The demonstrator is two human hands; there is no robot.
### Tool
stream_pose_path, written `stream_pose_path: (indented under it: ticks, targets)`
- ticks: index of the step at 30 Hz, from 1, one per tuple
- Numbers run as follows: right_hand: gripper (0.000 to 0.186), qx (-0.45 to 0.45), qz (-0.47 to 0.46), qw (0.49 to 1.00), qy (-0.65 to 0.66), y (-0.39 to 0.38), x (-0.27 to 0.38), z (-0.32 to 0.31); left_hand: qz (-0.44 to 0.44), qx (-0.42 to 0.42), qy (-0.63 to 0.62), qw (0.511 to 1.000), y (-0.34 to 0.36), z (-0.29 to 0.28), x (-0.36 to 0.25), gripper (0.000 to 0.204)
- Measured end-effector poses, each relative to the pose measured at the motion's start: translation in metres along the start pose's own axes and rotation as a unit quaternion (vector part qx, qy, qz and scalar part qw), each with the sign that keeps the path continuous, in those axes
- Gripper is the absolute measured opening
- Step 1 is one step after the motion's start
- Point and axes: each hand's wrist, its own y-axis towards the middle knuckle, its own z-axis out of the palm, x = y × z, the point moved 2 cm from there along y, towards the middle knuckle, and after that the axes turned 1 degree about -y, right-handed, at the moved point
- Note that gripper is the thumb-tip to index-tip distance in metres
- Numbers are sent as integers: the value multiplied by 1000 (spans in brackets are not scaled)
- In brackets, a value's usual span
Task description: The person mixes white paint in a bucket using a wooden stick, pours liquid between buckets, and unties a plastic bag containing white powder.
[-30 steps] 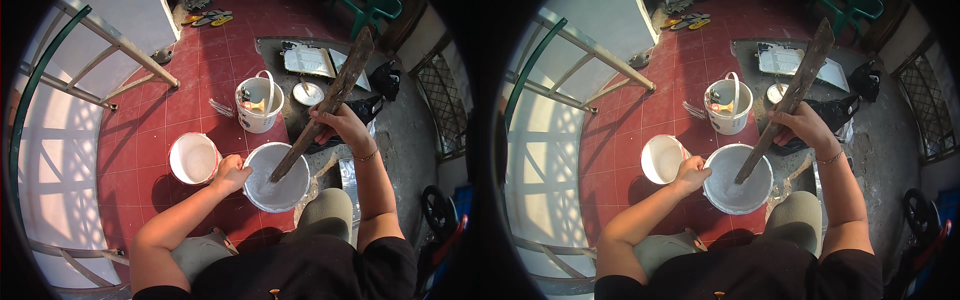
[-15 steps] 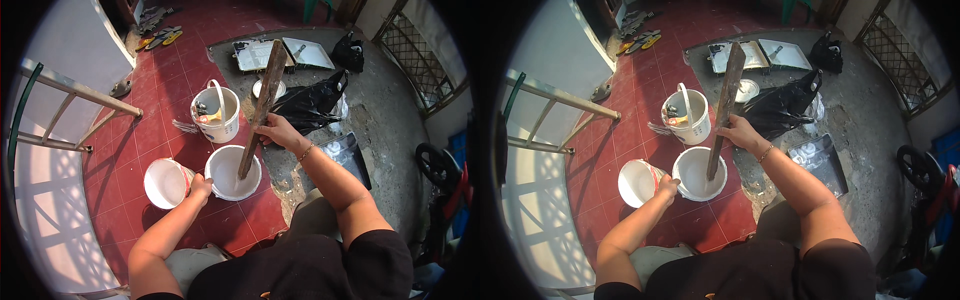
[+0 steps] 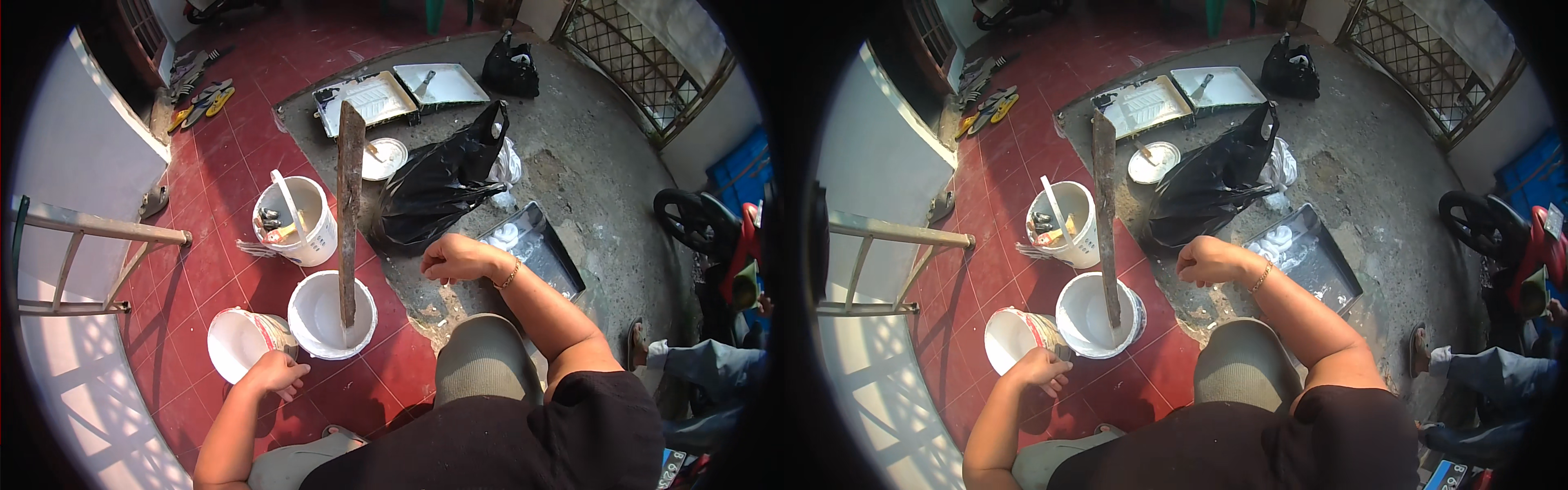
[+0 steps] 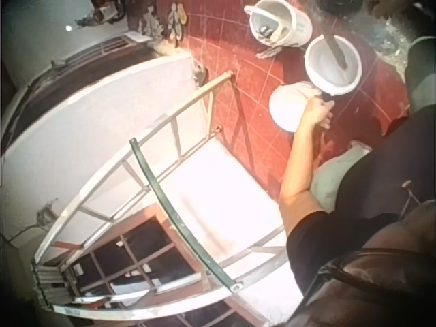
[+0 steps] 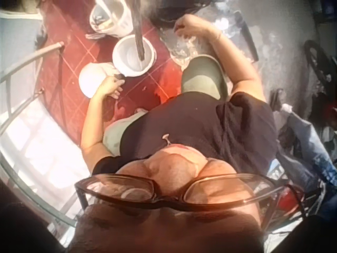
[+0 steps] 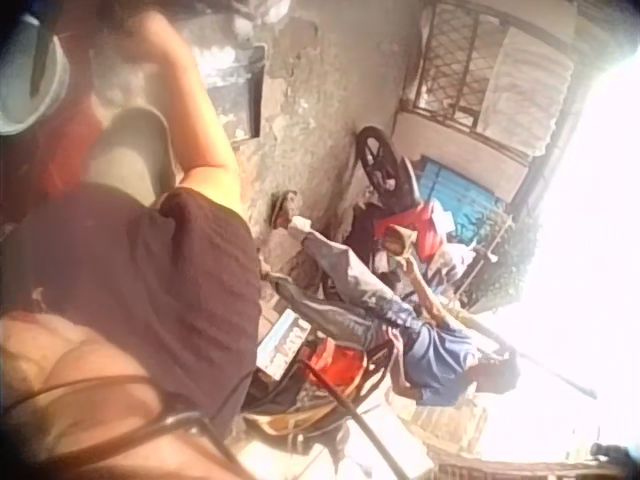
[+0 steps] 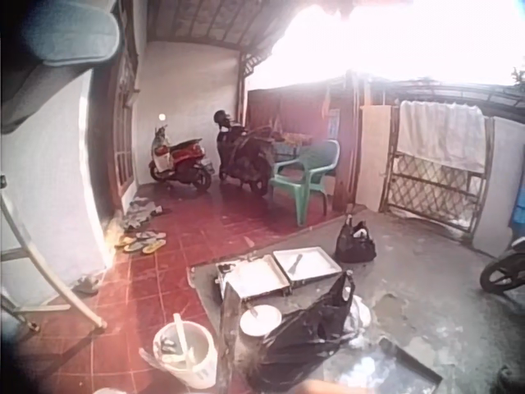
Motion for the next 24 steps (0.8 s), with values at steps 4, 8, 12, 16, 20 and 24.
stream_pose_path:
  ticks: [4, 8, 12, 16, 20, 24]
  targets:
    - [21, -84, 83, 993, -4, -28, -52, -32, 52, 103, -83, 990, -33, -2, -6, 37]
    - [45, -239, 167, 940, 175, -30, -118, -61, 125, 25, -74, 989, -61, 1, -28, 34]
    - [106, -360, 80, 828, 422, 3, -144, -67, 178, -5, -110, 978, -87, 12, -42, 42]
    - [102, -366, -50, 794, 483, 36, -124, -70, 236, -32, -37, 970, -96, 23, -50, 48]
    - [75, -336, -17, 889, 309, 77, -99, -59, 229, -40, 13, 973, -109, 24, -56, 51]
    - [68, -499, 9, 866, -26, 73, -59, -51, 241, -84, -6, 967, -116, 11, -48, 51]
